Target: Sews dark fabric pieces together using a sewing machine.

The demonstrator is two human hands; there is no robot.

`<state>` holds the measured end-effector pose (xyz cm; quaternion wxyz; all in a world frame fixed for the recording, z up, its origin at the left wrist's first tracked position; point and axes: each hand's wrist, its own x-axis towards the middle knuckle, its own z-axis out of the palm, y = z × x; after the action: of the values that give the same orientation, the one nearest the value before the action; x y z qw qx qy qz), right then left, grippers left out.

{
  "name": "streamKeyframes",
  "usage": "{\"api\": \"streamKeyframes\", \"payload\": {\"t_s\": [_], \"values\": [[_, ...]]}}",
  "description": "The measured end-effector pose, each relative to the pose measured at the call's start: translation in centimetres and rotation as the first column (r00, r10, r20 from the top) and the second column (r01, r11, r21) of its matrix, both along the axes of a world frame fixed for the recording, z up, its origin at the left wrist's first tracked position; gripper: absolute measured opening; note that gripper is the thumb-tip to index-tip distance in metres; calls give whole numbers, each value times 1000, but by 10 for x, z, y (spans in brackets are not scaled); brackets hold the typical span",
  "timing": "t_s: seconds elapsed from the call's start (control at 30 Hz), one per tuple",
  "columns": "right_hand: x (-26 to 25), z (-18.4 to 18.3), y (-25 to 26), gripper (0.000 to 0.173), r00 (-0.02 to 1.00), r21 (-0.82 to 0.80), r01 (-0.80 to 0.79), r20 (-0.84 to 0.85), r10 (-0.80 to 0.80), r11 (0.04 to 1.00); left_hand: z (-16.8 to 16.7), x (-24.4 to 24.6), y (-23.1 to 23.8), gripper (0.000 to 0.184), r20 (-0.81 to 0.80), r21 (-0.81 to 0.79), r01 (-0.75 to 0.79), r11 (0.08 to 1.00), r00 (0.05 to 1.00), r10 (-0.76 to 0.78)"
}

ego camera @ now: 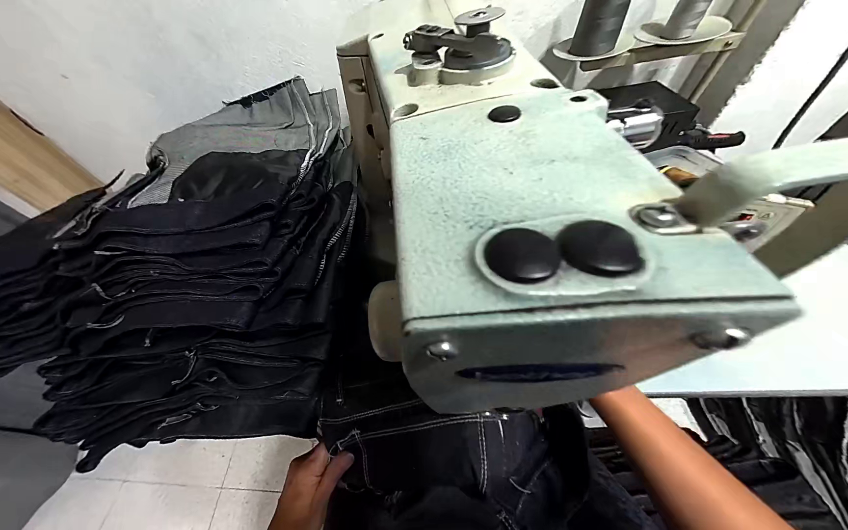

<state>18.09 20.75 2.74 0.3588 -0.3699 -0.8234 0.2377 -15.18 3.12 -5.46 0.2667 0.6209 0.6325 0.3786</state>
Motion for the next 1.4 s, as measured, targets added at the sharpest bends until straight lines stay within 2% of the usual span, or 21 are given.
{"api": "streamKeyframes", "payload": {"t_s": [0.07, 0.13, 0.2, 0.23, 0.27, 0.33, 0.4, 0.5, 0.67, 0.77, 0.83, 0.87, 0.93, 1.03, 1.13, 1.23, 1.4], "values": [[2, -2, -6, 30, 999, -132, 32, 32, -28, 991, -3, 0, 6, 39, -36, 23, -20, 1000, 999, 21], [6, -6, -3, 28, 998, -252, 63, -10, -68, 966, 2, 1, 15, 42, -78, 24, -36, 999, 996, 38], [12, -30, 13, 43, 996, -189, 0, -93, -18, 982, 8, 1, 20, 43, -75, 16, -14, 1000, 997, 15], [14, -50, 27, 46, 982, -102, -86, -177, 67, 991, 9, 1, 20, 42, -62, 19, 5, 1000, 998, -4], [10, -87, 50, 52, 938, 123, -141, -300, 172, 982, 8, 0, 19, 42, -47, 22, 27, 999, 999, -26], [10, -82, 50, 57, 961, -47, -155, -238, 139, 987, 6, -2, 14, 37, -2, 28, 57, 998, 998, -57], [5, -59, 39, 48, 970, -147, -121, -229, 85, 982, 5, -1, 9, 34, 24, 28, 63, 998, 998, -64], [4, -54, 37, 41, 969, -189, -122, -236, 76, 974, 7, 0, 8, 35, 3, 37, 59, 998, 998, -59], [5, -58, 44, 46, 973, -188, -121, -219, 78, 975, 14, -3, 7, 33, -20, -18, 109, 994, 994, -109], [5, -46, 35, 48, 991, -106, -43, -128, 29, 993, 13, -7, 7, 33, -9, -37, 123, 992, 992, -123], [5, 4, 5, 41, 1000, -116, 19, 5, -19, 993, 15, -8, 6, 32, -15, -46, 134, 990, 991, -135], [6, 25, -11, 37, 998, -64, 42, 47, -39, 997, 17, -9, 6, 32, -28, -54, 147, 988, 988, -149], [14, 20, -23, 40, 996, 242, 91, -44, -82, 966, 23, -12, 5, 32, -72, -75, 169, 983, 982, -175], [39, -19, -25, 64, 992, 301, 124, -36, -119, 946, 34, -18, 0, 32, -136, -164, 211, 964, 963, -234], [54, -50, -50, 70, 977, 231, 213, -36, -211, 949, 49, -20, -6, 34, -127, -319, 281, 905, 934, -335], [59, -79, -84, 70, 953, 51, 297, -77, -293, 953, 56, -13, -13, 36, -64, -411, 381, 828, 894, -443], [52, -107, -110, 62, 890, -204, 385, -177, -421, 900, 49, 23, -17, 35, 67, -332, 558, 761, 818, -571]]}}
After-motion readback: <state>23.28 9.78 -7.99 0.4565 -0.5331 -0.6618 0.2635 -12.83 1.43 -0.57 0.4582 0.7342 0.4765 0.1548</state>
